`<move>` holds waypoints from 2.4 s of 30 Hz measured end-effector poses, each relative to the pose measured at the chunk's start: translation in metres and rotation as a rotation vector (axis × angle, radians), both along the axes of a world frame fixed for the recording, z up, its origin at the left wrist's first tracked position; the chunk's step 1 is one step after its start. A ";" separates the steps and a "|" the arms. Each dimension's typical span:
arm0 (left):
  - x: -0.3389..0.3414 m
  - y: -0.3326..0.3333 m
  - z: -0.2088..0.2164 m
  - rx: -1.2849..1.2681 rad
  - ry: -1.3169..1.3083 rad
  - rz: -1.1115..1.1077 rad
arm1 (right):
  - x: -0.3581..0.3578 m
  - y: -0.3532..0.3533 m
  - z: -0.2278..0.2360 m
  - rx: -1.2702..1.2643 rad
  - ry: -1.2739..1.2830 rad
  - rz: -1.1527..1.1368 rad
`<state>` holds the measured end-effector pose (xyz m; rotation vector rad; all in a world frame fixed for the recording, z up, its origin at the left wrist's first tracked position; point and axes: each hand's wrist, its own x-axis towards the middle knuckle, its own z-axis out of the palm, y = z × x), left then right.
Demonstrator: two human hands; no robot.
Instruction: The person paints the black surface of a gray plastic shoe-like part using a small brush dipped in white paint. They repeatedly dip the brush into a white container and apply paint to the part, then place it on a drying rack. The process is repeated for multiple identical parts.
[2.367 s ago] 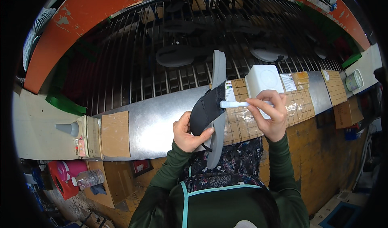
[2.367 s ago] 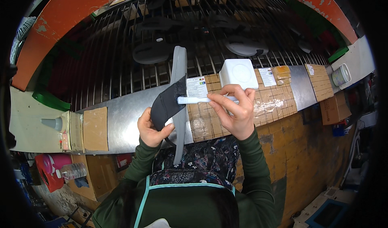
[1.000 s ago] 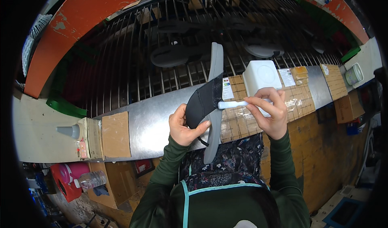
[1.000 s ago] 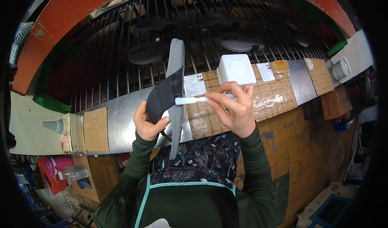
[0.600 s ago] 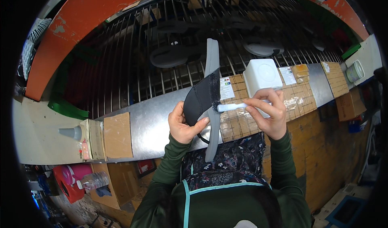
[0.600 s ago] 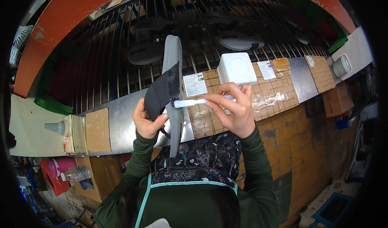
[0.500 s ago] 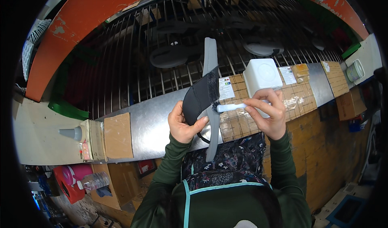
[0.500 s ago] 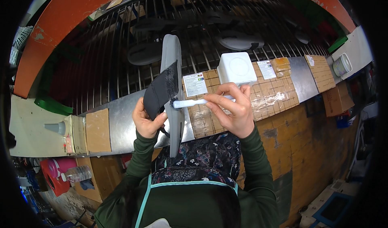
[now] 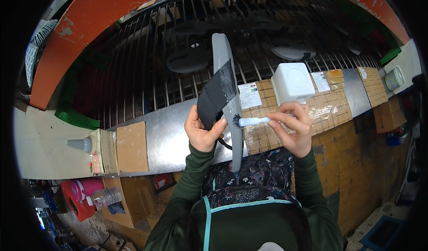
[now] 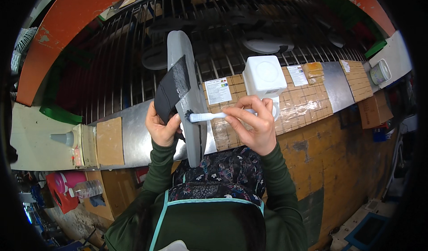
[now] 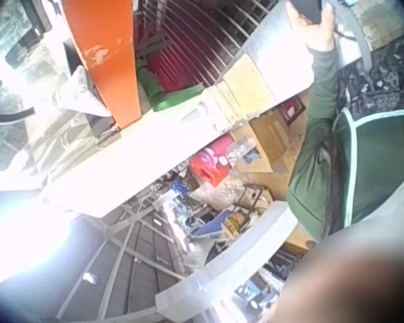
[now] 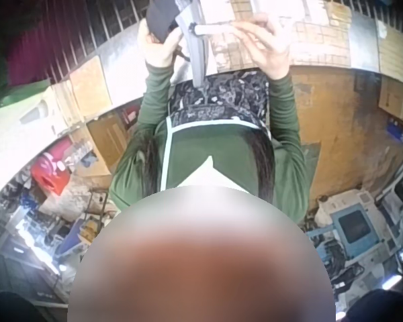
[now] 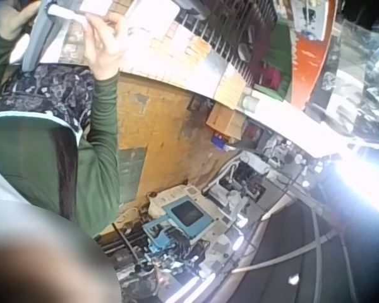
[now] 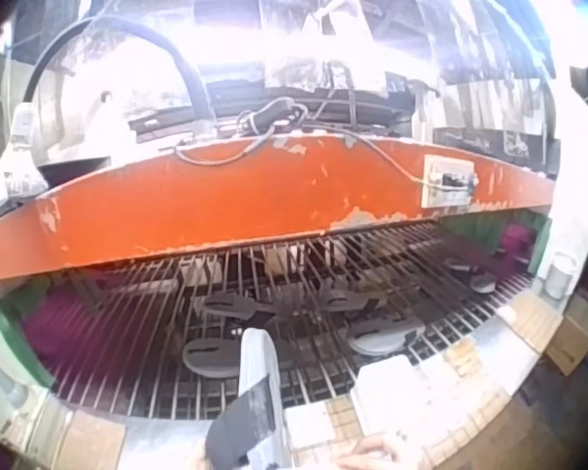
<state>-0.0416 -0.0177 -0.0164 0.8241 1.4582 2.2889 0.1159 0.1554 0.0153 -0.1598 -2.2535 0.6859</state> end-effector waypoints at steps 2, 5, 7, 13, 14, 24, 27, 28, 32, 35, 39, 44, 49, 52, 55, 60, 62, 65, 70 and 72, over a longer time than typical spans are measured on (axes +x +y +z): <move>0.000 0.002 0.001 0.010 -0.004 0.012 | 0.000 -0.002 -0.002 -0.030 0.002 0.001; -0.001 0.004 0.003 0.022 -0.015 0.030 | -0.002 -0.005 -0.006 -0.081 0.035 -0.005; -0.002 0.005 0.004 0.018 -0.025 0.047 | -0.001 -0.006 -0.007 -0.080 0.031 -0.001; -0.005 0.007 0.005 -0.001 -0.018 0.081 | 0.001 -0.008 -0.006 -0.066 0.013 0.002; -0.006 0.007 0.005 -0.004 -0.016 0.088 | 0.002 -0.009 -0.006 -0.054 0.013 -0.002; -0.008 0.004 0.001 0.053 -0.075 0.032 | 0.002 -0.003 -0.009 -0.301 0.037 0.191; -0.008 0.006 -0.003 0.121 -0.046 -0.119 | -0.022 0.004 -0.013 -0.485 0.099 -0.001; -0.007 0.006 -0.004 0.114 -0.048 -0.126 | -0.026 0.004 -0.014 -0.513 0.089 0.021; -0.009 0.004 -0.013 0.091 -0.055 -0.090 | -0.026 0.000 -0.016 -0.605 -0.003 0.216; -0.013 0.001 -0.017 0.142 -0.042 -0.057 | -0.014 0.003 -0.016 -0.690 -0.055 0.483; -0.011 0.004 -0.020 0.144 -0.055 -0.060 | -0.028 -0.003 -0.028 -0.843 0.049 0.073; -0.009 0.008 -0.018 0.168 -0.111 -0.040 | -0.023 0.000 -0.032 -0.765 0.035 0.256; -0.015 0.008 -0.019 0.161 -0.071 0.004 | -0.023 -0.006 -0.034 -0.838 -0.040 0.083; -0.019 0.008 -0.016 0.146 -0.040 0.060 | -0.013 -0.018 -0.032 -0.887 -0.043 0.169; -0.019 0.006 -0.011 0.076 -0.030 0.142 | 0.010 -0.024 -0.024 -0.950 -0.017 0.219; -0.018 0.005 -0.003 0.005 0.043 0.200 | 0.023 -0.028 -0.021 -0.841 -0.051 0.126; -0.016 0.005 -0.004 -0.029 0.065 0.208 | 0.021 -0.029 -0.022 -0.800 -0.054 0.102; -0.012 0.003 -0.007 -0.070 0.085 0.211 | 0.014 -0.027 -0.022 -0.716 -0.045 0.078; -0.007 -0.001 -0.005 -0.097 0.112 0.200 | 0.002 -0.022 -0.013 -0.558 -0.052 0.022; -0.006 -0.001 -0.003 -0.095 0.129 0.192 | -0.005 -0.021 -0.010 -0.500 0.012 -0.015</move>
